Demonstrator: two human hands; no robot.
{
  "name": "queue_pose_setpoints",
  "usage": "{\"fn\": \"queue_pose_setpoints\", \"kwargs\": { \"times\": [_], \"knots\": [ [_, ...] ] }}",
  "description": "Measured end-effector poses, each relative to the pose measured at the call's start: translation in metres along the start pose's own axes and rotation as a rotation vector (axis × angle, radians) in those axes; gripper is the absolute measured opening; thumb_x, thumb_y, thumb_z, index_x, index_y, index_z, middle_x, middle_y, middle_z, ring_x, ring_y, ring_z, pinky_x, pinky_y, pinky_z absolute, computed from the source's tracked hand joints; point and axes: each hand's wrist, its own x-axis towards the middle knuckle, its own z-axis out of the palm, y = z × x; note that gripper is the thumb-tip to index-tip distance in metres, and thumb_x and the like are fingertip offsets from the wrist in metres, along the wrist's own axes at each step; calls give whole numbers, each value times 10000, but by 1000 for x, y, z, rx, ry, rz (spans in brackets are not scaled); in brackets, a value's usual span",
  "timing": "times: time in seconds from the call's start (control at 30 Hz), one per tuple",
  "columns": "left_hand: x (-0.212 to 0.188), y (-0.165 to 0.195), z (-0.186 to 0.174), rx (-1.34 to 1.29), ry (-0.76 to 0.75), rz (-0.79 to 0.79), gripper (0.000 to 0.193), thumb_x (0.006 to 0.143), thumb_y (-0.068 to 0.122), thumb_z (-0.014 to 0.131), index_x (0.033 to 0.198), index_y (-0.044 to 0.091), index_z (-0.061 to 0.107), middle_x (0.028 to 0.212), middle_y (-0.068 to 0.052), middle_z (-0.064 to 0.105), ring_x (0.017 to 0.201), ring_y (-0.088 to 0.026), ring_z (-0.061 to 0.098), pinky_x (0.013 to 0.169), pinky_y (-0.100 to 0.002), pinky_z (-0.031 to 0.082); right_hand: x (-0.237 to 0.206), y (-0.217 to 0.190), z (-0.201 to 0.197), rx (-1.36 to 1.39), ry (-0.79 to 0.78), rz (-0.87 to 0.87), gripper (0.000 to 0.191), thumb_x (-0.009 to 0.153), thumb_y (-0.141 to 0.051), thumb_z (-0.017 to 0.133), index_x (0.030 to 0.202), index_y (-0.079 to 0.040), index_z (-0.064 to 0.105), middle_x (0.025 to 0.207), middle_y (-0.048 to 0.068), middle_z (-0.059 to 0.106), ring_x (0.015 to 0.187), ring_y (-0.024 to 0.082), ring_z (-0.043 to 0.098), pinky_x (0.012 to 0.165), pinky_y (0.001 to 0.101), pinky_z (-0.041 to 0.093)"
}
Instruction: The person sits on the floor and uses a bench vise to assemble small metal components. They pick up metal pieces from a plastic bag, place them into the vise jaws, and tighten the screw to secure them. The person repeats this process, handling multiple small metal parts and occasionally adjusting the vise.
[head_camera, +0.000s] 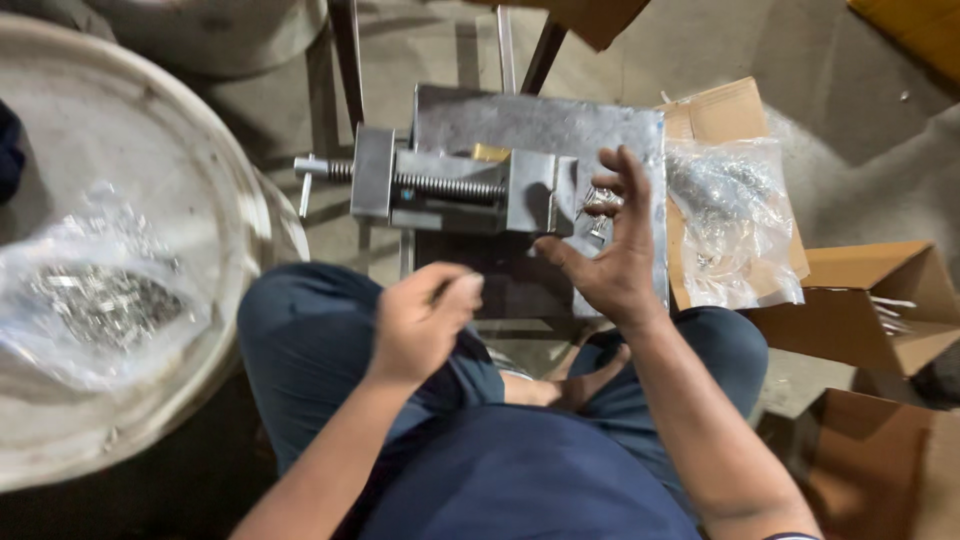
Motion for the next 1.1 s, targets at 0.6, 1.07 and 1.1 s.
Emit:
{"fn": "queue_pose_setpoints", "kwargs": {
  "times": [0.6,1.07,1.1],
  "knots": [
    [56,46,-109,-449,132,-218,510,1063,534,427,1046,74,646,798,-62,659,671,-193,611,594,-333,482,38,19,-7,207,-277,-55,1201,752,-234,941,1669,-203,165,1456,107,539,1334,235,523,1086,387,421],
    [93,68,-106,-144,175,-224,168,1018,270,633,1043,109,674,852,12,695,698,-118,642,557,-301,484,36,13,-7,256,-278,-10,1129,765,-233,951,1639,-172,239,1469,111,533,1352,231,525,1105,382,450],
    [95,67,-107,-99,136,-207,158,1025,245,651,1048,90,673,865,7,698,705,-108,637,565,-288,482,36,13,-7,251,-278,-13,1127,765,-233,952,1638,-172,241,1461,110,540,1346,230,530,1101,378,456]
  ]
}}
